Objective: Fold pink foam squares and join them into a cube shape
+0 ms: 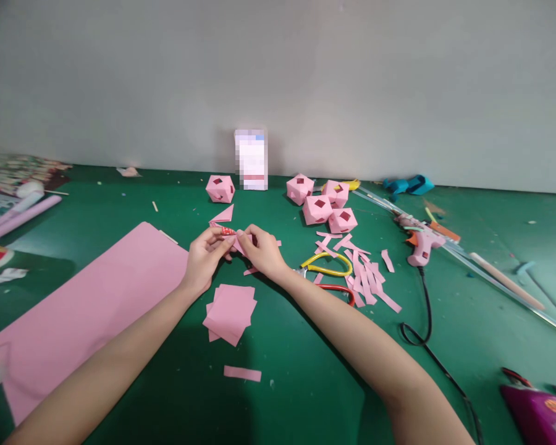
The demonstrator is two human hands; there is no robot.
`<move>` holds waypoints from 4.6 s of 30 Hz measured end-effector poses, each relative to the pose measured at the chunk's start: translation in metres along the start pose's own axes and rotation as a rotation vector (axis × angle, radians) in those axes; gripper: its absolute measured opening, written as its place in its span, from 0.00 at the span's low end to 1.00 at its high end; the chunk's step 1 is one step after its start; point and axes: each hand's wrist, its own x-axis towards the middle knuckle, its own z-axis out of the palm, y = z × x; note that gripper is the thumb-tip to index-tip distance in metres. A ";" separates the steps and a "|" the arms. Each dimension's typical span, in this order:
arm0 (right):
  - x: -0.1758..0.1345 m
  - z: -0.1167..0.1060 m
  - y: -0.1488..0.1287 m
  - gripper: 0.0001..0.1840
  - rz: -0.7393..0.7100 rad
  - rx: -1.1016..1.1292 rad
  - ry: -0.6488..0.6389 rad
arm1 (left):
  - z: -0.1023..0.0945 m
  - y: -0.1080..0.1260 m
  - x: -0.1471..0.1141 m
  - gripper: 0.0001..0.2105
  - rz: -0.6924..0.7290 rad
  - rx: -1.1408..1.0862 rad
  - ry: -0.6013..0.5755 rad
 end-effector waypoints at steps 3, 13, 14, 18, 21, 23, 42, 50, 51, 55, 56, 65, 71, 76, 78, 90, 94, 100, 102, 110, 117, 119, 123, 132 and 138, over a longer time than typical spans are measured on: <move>0.000 0.000 0.000 0.21 -0.003 0.006 -0.011 | 0.000 0.001 0.000 0.12 -0.001 0.013 0.006; 0.001 0.001 0.001 0.22 -0.033 -0.026 -0.032 | -0.001 -0.002 0.001 0.13 -0.018 0.020 -0.007; 0.001 0.001 0.001 0.22 -0.031 -0.022 -0.032 | -0.001 -0.002 0.001 0.13 -0.018 0.020 -0.005; 0.002 0.001 0.002 0.21 -0.026 0.015 -0.014 | 0.000 0.000 0.000 0.13 -0.023 0.011 0.003; 0.002 0.001 0.003 0.19 -0.036 0.043 0.000 | 0.001 0.001 0.000 0.14 -0.026 0.003 0.004; 0.002 0.002 0.003 0.17 -0.040 0.044 0.009 | 0.001 0.001 0.000 0.15 -0.034 -0.001 0.003; 0.002 0.000 0.002 0.16 -0.023 0.058 -0.028 | -0.001 -0.006 0.002 0.16 -0.027 0.018 -0.002; 0.002 0.001 0.006 0.16 -0.042 0.015 -0.060 | -0.002 -0.007 0.002 0.12 -0.005 0.061 -0.017; 0.002 0.001 0.006 0.16 -0.042 -0.004 -0.057 | -0.002 -0.007 0.001 0.12 -0.001 0.072 -0.024; 0.002 0.000 0.004 0.15 -0.036 -0.060 -0.046 | -0.001 -0.006 0.001 0.11 0.001 0.125 -0.054; 0.002 0.000 0.004 0.15 -0.034 -0.066 -0.045 | -0.001 -0.005 0.001 0.10 0.002 0.136 -0.060; 0.001 0.000 0.003 0.13 -0.031 -0.091 -0.050 | -0.001 -0.005 0.001 0.10 -0.014 0.119 -0.065; 0.001 -0.001 0.001 0.12 -0.035 -0.072 -0.051 | -0.001 -0.008 0.001 0.13 -0.013 0.053 -0.031; 0.000 0.000 0.000 0.13 -0.006 -0.010 -0.036 | -0.001 -0.007 0.002 0.14 -0.021 0.035 0.000; 0.000 0.001 0.000 0.13 0.002 0.004 -0.033 | -0.001 -0.007 0.002 0.14 -0.025 0.033 0.008; 0.001 0.001 0.005 0.13 -0.016 -0.019 -0.032 | 0.000 -0.004 0.002 0.13 -0.037 0.033 0.008; 0.001 0.001 0.006 0.14 -0.019 0.040 -0.039 | 0.000 -0.003 0.002 0.13 -0.035 0.039 -0.010; 0.002 0.002 0.005 0.16 -0.004 0.064 0.004 | 0.000 -0.004 0.001 0.14 -0.025 0.039 0.024; 0.002 0.003 0.006 0.16 -0.005 0.079 -0.003 | 0.000 -0.004 0.001 0.14 -0.030 0.044 0.015; 0.002 0.002 0.005 0.18 -0.017 0.064 -0.003 | -0.001 -0.005 0.002 0.14 -0.030 0.050 -0.017; 0.002 0.002 0.007 0.18 -0.016 0.013 0.008 | -0.001 -0.004 0.001 0.13 -0.031 0.066 -0.033; 0.002 0.002 0.008 0.18 -0.016 0.015 0.004 | 0.000 -0.004 0.001 0.13 -0.031 0.067 -0.039; 0.002 0.002 0.008 0.18 -0.029 0.010 0.018 | 0.000 -0.003 0.001 0.13 -0.027 0.064 -0.044; 0.002 0.001 0.006 0.16 -0.034 -0.046 -0.025 | 0.001 -0.001 0.000 0.12 -0.046 0.094 -0.066; 0.002 0.001 0.006 0.15 -0.032 -0.043 -0.041 | 0.001 -0.001 -0.001 0.10 -0.034 0.139 -0.069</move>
